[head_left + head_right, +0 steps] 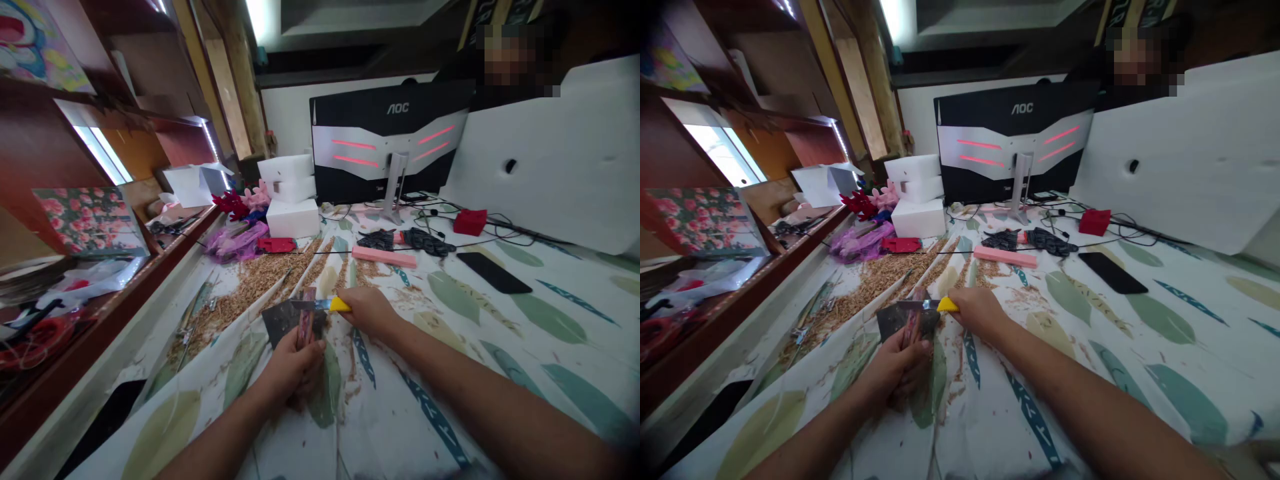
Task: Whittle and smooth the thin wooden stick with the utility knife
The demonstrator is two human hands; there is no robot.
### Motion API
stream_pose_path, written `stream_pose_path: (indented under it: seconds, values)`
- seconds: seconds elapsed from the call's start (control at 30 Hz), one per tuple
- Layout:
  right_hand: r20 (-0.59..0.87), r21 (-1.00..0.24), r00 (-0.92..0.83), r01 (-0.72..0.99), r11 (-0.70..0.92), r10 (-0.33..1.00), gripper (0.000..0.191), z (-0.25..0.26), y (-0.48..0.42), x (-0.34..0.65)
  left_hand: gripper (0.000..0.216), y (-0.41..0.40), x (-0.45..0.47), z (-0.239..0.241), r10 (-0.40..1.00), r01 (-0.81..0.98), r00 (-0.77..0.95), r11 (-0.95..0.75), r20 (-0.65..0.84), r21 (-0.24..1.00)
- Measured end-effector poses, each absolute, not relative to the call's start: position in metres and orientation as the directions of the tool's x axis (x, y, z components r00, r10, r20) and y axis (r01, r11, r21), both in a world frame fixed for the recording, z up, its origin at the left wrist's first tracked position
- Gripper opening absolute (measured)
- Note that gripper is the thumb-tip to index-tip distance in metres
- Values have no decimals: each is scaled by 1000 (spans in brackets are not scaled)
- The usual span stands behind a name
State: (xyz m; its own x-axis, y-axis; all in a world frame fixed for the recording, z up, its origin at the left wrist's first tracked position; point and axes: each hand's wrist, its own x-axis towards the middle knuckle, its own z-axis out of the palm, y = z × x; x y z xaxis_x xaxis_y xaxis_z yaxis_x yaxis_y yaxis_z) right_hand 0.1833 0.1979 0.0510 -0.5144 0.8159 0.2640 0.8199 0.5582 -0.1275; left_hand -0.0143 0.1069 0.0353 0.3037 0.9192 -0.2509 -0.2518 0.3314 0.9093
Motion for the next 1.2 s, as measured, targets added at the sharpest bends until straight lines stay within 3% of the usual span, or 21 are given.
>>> stream_pose_path:
  seconds: [0.2, 0.97, 1.03, 1.13, 1.2]
  values:
    - [231, -88, -654, 723, 685, 720, 12, 48, 192, 179, 43, 107, -14, 39, 930, -226, 270, 313, -250, 923]
    - [328, 78, -577, 806, 587, 748, 11, 56, 202, 176, 37, 109, -14, 49, 909, -336, 297, 385, -291, 860]
    - [322, 34, -491, 860, 509, 809, 10, 62, 208, 184, 36, 108, -15, 48, 909, -345, 293, 389, -296, 854]
    - [349, -76, -144, 980, 181, 926, 17, 76, 223, 213, 35, 105, -17, 45, 902, -347, 297, 407, -313, 845]
    - [443, -153, 25, 987, 48, 896, 26, 81, 229, 230, 36, 103, -17, 42, 896, -346, 318, 414, -311, 842]
